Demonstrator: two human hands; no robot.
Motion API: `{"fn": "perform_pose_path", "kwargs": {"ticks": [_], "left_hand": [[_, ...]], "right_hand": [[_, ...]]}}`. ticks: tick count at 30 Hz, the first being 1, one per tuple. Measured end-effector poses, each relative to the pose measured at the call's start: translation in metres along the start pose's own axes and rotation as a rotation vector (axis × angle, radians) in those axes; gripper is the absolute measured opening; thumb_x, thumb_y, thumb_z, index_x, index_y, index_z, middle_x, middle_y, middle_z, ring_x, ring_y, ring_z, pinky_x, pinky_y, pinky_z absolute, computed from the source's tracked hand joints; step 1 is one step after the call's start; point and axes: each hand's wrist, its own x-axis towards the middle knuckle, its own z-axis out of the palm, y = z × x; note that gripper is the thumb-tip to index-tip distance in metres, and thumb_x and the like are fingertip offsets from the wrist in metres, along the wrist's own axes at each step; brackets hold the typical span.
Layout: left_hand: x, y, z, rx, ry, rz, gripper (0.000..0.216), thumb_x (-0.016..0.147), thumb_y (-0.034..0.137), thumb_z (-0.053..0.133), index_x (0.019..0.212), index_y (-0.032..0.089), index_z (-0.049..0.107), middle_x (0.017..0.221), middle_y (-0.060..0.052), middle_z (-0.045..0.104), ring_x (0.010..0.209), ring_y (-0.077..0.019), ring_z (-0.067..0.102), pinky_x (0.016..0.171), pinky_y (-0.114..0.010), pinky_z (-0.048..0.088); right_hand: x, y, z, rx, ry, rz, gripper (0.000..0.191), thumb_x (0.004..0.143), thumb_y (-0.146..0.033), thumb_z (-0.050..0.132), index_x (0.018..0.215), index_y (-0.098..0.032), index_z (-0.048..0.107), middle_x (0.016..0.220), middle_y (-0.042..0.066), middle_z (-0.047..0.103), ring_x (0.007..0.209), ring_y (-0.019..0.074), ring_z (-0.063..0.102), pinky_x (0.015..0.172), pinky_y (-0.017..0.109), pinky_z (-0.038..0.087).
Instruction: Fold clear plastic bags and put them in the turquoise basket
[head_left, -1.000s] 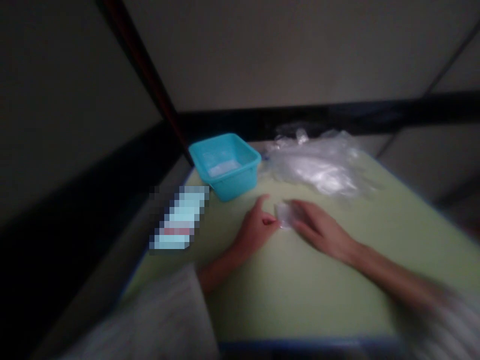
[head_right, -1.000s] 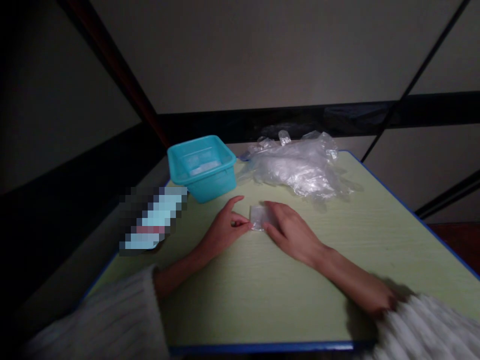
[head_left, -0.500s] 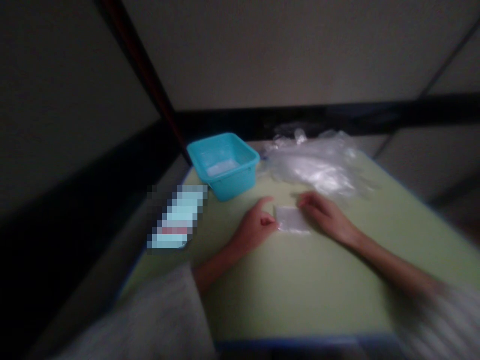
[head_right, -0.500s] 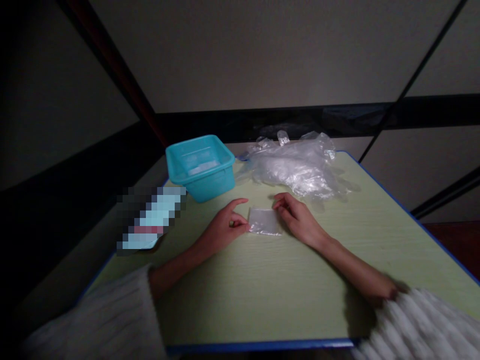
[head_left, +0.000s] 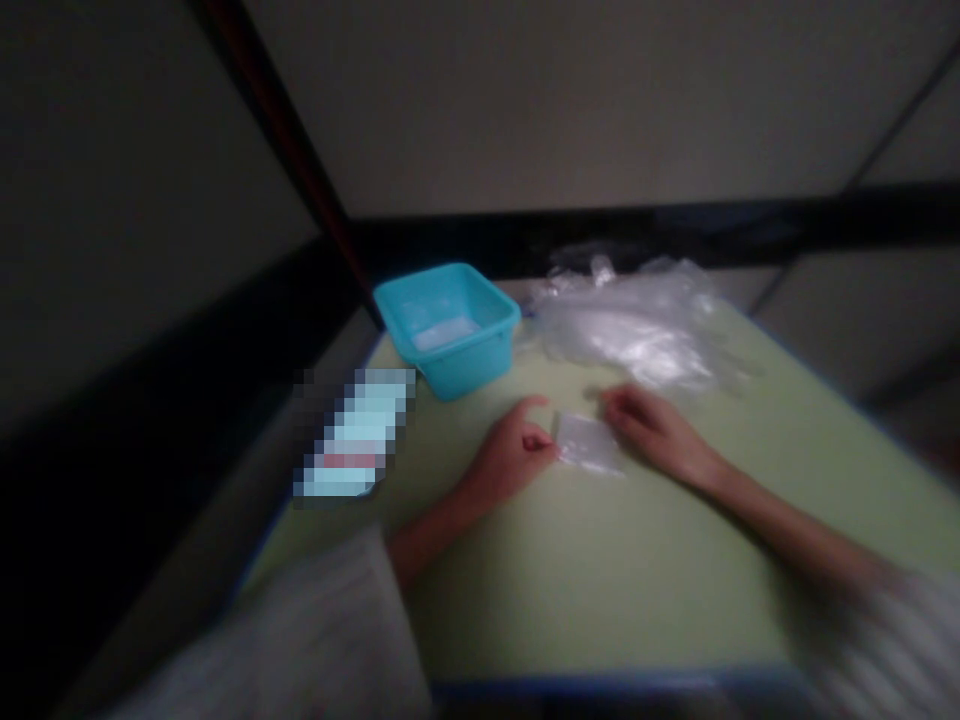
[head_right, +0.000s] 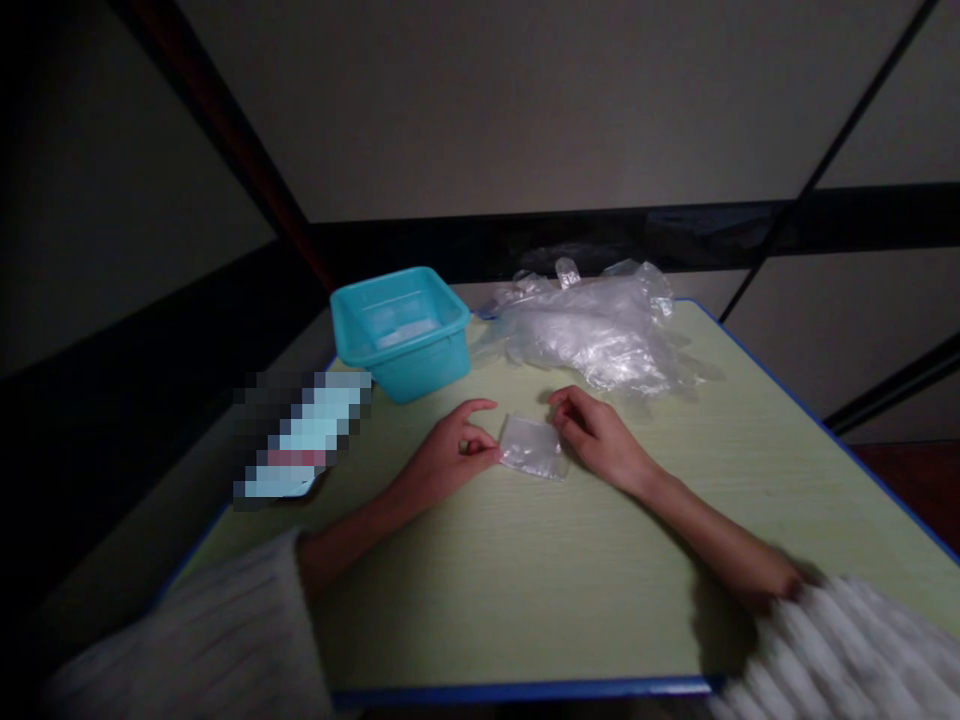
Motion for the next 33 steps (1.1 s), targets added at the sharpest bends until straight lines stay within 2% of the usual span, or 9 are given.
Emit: {"fn": "perform_pose_path", "kwargs": {"ticks": [4, 7, 10, 13, 15, 18, 24, 33], "left_hand": [[-0.003, -0.001, 0.0, 0.116, 0.063, 0.082, 0.056, 0.065, 0.013, 0.065, 0.118, 0.014, 0.046, 0.083, 0.001, 0.059, 0.058, -0.0088, 0.046, 0.055, -0.022, 0.04], [-0.009, 0.001, 0.002, 0.298, 0.127, 0.278, 0.052, 0.065, 0.013, 0.064, 0.115, 0.017, 0.051, 0.104, -0.006, 0.057, 0.083, -0.0158, 0.055, 0.073, -0.029, 0.048], [-0.015, 0.003, 0.003, 0.468, 0.03, 0.494, 0.054, 0.07, 0.018, 0.063, 0.122, 0.016, 0.049, 0.128, -0.013, 0.05, 0.12, -0.0254, 0.047, 0.1, -0.04, 0.041], [-0.02, 0.004, 0.005, 0.654, -0.145, 0.626, 0.066, 0.076, 0.032, 0.063, 0.135, 0.014, 0.04, 0.147, -0.016, 0.036, 0.137, -0.0286, 0.03, 0.112, -0.044, 0.026], [-0.022, 0.003, 0.005, 0.744, -0.231, 0.652, 0.073, 0.08, 0.041, 0.06, 0.141, 0.012, 0.032, 0.151, -0.017, 0.029, 0.141, -0.028, 0.024, 0.115, -0.044, 0.021], [-0.023, 0.001, 0.004, 0.811, -0.285, 0.621, 0.076, 0.084, 0.049, 0.054, 0.143, 0.009, 0.027, 0.152, -0.017, 0.024, 0.143, -0.0262, 0.019, 0.116, -0.042, 0.019], [-0.024, 0.002, 0.003, 0.85, -0.335, 0.606, 0.071, 0.086, 0.055, 0.049, 0.143, 0.016, 0.033, 0.153, -0.014, 0.024, 0.143, -0.0255, 0.017, 0.116, -0.042, 0.018], [-0.024, 0.0, 0.0, 0.826, -0.366, 0.64, 0.069, 0.085, 0.058, 0.049, 0.143, 0.022, 0.035, 0.154, -0.013, 0.022, 0.143, -0.0284, 0.015, 0.116, -0.046, 0.016]], "right_hand": [[-0.001, -0.004, -0.002, -0.078, -0.022, -0.04, 0.021, 0.085, -0.024, 0.046, 0.1, -0.015, 0.057, 0.08, 0.005, 0.062, 0.065, 0.0167, 0.054, 0.058, 0.03, 0.044], [-0.002, -0.006, -0.002, -0.103, -0.018, -0.055, 0.021, 0.084, -0.022, 0.046, 0.1, -0.015, 0.057, 0.082, 0.006, 0.064, 0.066, 0.0171, 0.055, 0.059, 0.031, 0.045], [-0.003, -0.005, -0.002, -0.09, -0.004, -0.072, 0.019, 0.085, -0.019, 0.045, 0.101, -0.016, 0.054, 0.078, 0.004, 0.062, 0.065, 0.0166, 0.055, 0.059, 0.03, 0.045], [-0.003, -0.002, -0.002, -0.075, 0.007, -0.105, 0.015, 0.085, -0.017, 0.043, 0.097, -0.017, 0.053, 0.076, 0.003, 0.061, 0.066, 0.0165, 0.056, 0.061, 0.03, 0.045], [-0.003, -0.001, -0.002, -0.072, 0.01, -0.112, 0.015, 0.086, -0.017, 0.043, 0.097, -0.017, 0.052, 0.076, 0.002, 0.06, 0.066, 0.0165, 0.056, 0.061, 0.03, 0.044], [-0.003, -0.001, -0.002, -0.073, 0.015, -0.109, 0.016, 0.085, -0.018, 0.044, 0.098, -0.017, 0.052, 0.075, 0.002, 0.06, 0.065, 0.0164, 0.055, 0.06, 0.03, 0.044], [-0.003, -0.003, -0.003, -0.082, 0.017, -0.118, 0.014, 0.083, -0.018, 0.043, 0.094, -0.017, 0.053, 0.075, 0.003, 0.06, 0.067, 0.0178, 0.056, 0.063, 0.032, 0.045], [-0.006, -0.008, -0.006, -0.092, 0.021, -0.164, 0.011, 0.082, -0.015, 0.044, 0.087, -0.019, 0.053, 0.075, 0.003, 0.06, 0.066, 0.0169, 0.055, 0.06, 0.029, 0.044]]}}
